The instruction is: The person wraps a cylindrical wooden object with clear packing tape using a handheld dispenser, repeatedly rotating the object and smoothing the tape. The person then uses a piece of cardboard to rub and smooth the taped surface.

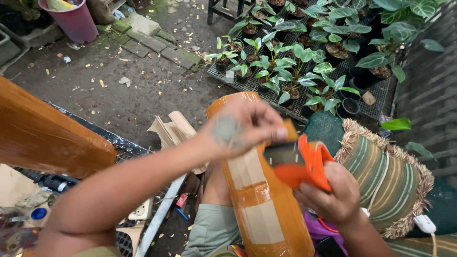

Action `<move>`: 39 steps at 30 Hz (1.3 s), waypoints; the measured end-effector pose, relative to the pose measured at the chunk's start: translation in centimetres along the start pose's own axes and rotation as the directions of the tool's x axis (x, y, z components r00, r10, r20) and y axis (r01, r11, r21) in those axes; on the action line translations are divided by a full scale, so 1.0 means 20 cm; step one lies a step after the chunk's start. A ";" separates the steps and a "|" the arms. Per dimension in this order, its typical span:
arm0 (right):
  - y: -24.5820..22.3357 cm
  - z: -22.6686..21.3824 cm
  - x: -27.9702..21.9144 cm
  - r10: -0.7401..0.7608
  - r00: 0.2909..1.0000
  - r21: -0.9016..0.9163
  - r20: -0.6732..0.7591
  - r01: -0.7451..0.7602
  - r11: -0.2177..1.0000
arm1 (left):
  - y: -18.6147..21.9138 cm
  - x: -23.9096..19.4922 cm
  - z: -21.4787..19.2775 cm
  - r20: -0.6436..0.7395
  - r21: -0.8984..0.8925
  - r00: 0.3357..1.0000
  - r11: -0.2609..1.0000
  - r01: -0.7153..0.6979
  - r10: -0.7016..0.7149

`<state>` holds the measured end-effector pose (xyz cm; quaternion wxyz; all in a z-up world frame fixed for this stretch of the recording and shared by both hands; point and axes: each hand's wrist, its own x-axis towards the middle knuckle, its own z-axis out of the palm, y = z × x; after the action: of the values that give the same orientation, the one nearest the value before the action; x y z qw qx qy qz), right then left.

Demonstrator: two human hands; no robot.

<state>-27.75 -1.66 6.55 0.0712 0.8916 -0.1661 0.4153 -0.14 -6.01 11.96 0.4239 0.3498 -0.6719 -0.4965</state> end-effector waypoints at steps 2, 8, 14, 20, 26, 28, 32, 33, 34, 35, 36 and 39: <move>-0.07 0.06 0.06 0.161 0.983 -0.065 -0.087 -0.167 0.984 | 0.04 0.10 -0.06 -0.046 0.037 0.999 0.999 0.001 0.000; -0.23 0.17 0.22 0.502 0.851 0.071 -0.155 -0.497 0.865 | 0.10 0.31 -0.20 -0.202 0.240 0.973 0.958 0.159 -0.111; -0.44 0.17 0.20 0.638 0.765 0.151 -0.087 -0.623 0.768 | -0.08 0.36 -0.42 -0.277 0.382 0.947 0.885 0.265 -0.164; -0.52 0.21 0.11 0.691 0.723 0.189 -0.025 -0.675 0.713 | -0.39 0.26 -0.43 -0.231 0.400 0.953 0.874 0.277 -0.196; -0.51 0.29 0.14 0.724 0.690 0.092 0.001 -0.721 0.687 | -0.57 0.21 -0.45 -0.331 0.268 0.894 0.878 0.396 -0.302; -0.49 0.30 0.15 0.779 0.623 0.093 0.074 -0.782 0.616 | -0.61 0.21 -0.45 -0.369 0.183 0.860 0.880 0.439 -0.353; -0.47 0.30 0.17 0.783 0.614 0.112 0.095 -0.789 0.605 | -0.66 0.23 -0.44 -0.405 0.095 0.840 0.897 0.431 -0.361; -0.47 0.30 0.18 0.784 0.612 0.111 0.101 -0.790 0.603 | -0.67 0.23 -0.44 -0.410 0.082 0.837 0.899 0.430 -0.363; -0.47 0.30 0.18 0.785 0.611 0.109 0.107 -0.792 0.601 | -0.68 0.23 -0.44 -0.415 0.070 0.833 0.901 0.429 -0.365; -0.47 0.30 0.18 0.787 0.607 0.106 0.113 -0.795 0.597 | -0.69 0.22 -0.43 -0.419 0.051 0.835 0.909 0.414 -0.357; -0.48 0.30 0.18 0.781 0.616 0.110 0.102 -0.787 0.607 | -0.70 0.22 -0.43 -0.424 0.032 0.836 0.916 0.400 -0.350; -0.47 0.29 0.18 0.762 0.644 0.123 0.071 -0.764 0.634 | -0.70 0.24 -0.41 -0.431 0.000 0.834 0.925 0.381 -0.344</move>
<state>-18.11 4.70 5.57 -0.1751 0.7434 -0.4974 0.4115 6.17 -16.92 0.75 0.4423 0.5879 -0.5057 -0.4507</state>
